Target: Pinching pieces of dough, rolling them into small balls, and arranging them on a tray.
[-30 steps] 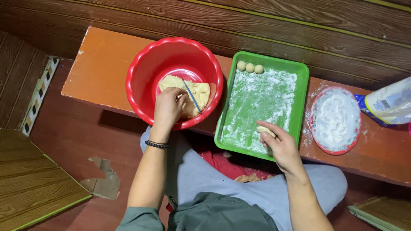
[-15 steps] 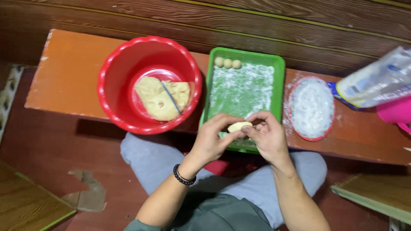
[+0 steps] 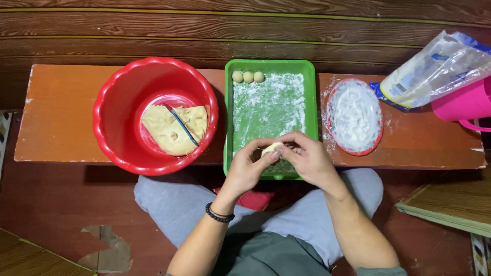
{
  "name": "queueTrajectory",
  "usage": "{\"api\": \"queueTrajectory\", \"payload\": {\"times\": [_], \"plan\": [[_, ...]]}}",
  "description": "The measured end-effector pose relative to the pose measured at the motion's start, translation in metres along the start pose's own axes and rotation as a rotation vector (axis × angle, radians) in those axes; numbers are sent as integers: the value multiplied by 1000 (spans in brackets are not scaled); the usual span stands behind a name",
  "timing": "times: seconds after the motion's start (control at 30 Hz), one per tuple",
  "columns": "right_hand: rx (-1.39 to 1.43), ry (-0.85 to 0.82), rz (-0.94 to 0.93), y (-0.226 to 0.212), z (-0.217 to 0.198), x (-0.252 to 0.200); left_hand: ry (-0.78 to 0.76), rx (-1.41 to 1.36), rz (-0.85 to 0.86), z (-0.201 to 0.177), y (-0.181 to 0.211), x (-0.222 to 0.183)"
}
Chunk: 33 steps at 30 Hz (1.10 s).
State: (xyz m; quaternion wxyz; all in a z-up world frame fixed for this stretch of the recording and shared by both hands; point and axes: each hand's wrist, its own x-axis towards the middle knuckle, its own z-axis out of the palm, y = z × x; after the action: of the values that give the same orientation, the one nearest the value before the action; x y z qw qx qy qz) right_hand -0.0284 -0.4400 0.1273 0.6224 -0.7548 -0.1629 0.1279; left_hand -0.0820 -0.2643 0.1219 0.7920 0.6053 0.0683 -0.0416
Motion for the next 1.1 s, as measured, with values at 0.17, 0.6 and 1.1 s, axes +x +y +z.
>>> {"api": "queueTrajectory", "payload": {"times": [0.17,0.6,1.1], "plan": [[-38,-2,-98,-7,-1,10,75,-9,52,1,-16,6],[77,-125,64,-3,-1,25,89,-299,-136,6,-41,11],[163,-4,127,-16,5,29,69,-217,-71,18,-39,16]]}}
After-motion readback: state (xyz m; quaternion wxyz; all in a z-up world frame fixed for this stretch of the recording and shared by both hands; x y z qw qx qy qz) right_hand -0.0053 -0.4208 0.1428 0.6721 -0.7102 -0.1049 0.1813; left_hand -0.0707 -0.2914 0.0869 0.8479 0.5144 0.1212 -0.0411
